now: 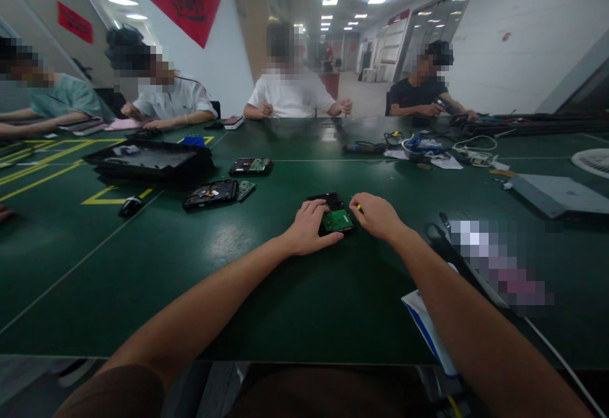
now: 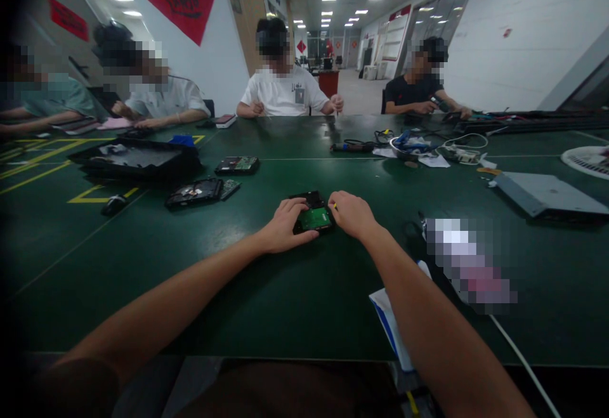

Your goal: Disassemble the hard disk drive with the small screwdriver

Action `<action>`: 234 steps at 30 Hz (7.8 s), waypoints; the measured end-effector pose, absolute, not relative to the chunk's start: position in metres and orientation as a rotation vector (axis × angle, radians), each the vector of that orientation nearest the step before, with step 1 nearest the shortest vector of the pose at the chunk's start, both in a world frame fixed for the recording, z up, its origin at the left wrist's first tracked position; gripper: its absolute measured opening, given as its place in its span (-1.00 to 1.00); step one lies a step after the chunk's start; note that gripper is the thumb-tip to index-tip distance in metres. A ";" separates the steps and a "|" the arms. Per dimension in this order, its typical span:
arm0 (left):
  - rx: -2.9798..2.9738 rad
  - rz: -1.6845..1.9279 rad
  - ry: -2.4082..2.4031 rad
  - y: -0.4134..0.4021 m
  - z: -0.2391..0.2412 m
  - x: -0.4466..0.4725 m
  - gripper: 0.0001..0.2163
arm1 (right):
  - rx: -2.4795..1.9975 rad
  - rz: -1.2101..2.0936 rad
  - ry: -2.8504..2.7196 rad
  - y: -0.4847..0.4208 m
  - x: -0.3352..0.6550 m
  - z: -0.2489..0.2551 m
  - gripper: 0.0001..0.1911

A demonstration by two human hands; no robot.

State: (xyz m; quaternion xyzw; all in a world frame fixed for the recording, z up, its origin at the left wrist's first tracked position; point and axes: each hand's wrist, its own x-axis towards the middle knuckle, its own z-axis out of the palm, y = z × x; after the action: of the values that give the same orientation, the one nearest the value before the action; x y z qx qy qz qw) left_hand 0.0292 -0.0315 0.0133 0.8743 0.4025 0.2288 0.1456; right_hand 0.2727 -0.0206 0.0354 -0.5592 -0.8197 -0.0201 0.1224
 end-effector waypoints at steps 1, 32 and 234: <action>2.527 0.648 1.152 -0.032 0.013 0.030 -0.31 | -1.628 -0.055 -2.385 -0.020 0.273 0.035 -0.77; 2.595 0.643 1.003 -0.018 0.006 0.019 -0.39 | -1.630 -0.039 -2.406 -0.013 0.268 0.032 -0.76; 2.447 0.592 1.225 0.020 0.073 0.012 -0.51 | -1.508 0.517 -2.212 -0.012 0.278 0.017 -0.54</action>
State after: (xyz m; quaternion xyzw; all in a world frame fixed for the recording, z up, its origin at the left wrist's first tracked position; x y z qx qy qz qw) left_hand 0.0117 0.0197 0.0728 0.8613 0.4311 0.2085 0.1700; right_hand 0.2779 -0.0119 0.0170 -0.5412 -0.7939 0.1854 0.2062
